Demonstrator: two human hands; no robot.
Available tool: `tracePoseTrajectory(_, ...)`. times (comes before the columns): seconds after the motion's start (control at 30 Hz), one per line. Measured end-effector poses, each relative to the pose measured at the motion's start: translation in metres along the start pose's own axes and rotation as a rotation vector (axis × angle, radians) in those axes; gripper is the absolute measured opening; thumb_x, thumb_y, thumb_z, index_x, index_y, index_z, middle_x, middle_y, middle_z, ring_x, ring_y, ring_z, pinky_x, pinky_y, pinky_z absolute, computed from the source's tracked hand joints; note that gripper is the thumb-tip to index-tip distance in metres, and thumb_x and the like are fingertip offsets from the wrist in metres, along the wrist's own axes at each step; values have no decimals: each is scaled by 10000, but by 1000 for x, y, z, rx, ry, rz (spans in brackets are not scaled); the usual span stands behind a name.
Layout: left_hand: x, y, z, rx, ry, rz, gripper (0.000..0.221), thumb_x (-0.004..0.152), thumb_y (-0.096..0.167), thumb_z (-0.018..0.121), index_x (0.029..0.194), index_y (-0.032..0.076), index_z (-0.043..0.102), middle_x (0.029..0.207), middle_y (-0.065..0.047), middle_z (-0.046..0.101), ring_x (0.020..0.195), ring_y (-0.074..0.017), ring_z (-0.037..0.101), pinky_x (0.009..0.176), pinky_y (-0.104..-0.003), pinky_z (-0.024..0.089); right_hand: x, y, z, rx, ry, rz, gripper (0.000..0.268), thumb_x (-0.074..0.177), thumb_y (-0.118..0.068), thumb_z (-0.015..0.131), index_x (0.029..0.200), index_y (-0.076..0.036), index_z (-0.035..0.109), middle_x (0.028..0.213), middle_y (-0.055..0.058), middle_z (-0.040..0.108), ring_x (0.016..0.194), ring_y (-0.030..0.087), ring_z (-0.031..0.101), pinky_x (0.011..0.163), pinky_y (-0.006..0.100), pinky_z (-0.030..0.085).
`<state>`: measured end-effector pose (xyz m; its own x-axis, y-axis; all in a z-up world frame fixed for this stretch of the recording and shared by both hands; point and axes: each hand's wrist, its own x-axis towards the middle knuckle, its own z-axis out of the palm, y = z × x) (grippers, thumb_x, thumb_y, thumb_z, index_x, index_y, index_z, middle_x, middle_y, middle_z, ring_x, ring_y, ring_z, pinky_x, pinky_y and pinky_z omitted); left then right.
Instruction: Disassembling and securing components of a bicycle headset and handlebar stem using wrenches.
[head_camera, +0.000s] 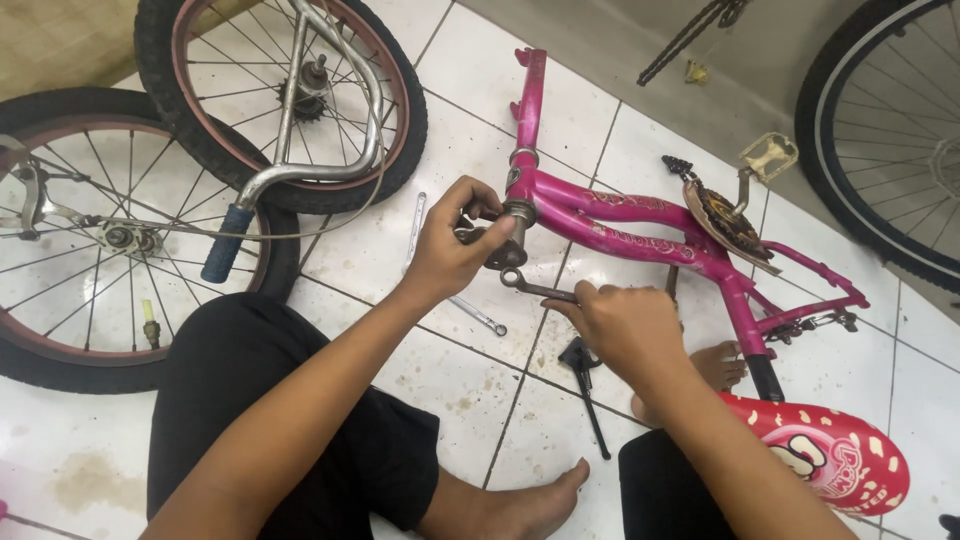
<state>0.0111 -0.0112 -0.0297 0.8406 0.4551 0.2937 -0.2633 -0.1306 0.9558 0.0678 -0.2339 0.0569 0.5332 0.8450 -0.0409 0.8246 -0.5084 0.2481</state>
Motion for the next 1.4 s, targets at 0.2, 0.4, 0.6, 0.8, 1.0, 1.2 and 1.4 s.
tracePoseTrajectory(0.2,0,8,4,-33,-41,63,583,806,654,718,1016,119,619,889,-45,573,869,-150,544,778,-345,470,7,-7,-4,279,-230,-4,378,1034,-486,481,1020,-127,600,610,118,721,621,308,765,627,436,595)
tracePoseTrajectory(0.4,0,14,2,-43,-57,31,549,879,652,635,1007,118,615,866,-26,535,861,-151,519,749,-332,460,7,-8,-26,520,72,-19,217,976,-292,606,803,-177,669,509,16,656,398,220,618,434,293,502)
tracePoseTrajectory(0.6,0,5,2,-60,-59,67,636,669,633,850,1006,146,616,887,3,562,870,-127,530,759,-315,469,0,3,-37,443,255,-7,214,923,-292,734,748,-168,722,475,-12,609,362,158,554,387,237,424)
tracePoseTrajectory(0.8,0,14,-1,-76,-77,38,662,557,473,966,1002,133,614,902,1,573,866,-130,531,755,-301,460,-2,1,-49,423,204,69,219,901,-273,745,729,-137,750,448,23,612,343,184,530,381,260,389)
tracePoseTrajectory(1.0,-3,23,4,-70,-51,49,593,618,423,964,983,143,590,887,23,503,884,-123,524,776,-308,454,-2,-5,-60,361,61,175,259,918,-353,707,775,-145,765,485,38,654,406,224,595,423,304,436)
tracePoseTrajectory(1.2,-5,23,7,-48,-5,35,534,667,372,945,965,131,573,888,3,533,861,-126,527,752,-303,452,0,-5,-53,279,-14,140,290,974,-399,609,832,-185,743,517,32,666,476,259,659,503,358,518)
tracePoseTrajectory(1.4,-6,20,6,0,13,59,509,668,376,940,920,143,564,848,20,526,842,-122,544,724,-289,450,2,-1,-45,374,-41,124,293,970,-375,617,803,-171,746,493,38,661,478,260,657,515,352,522)
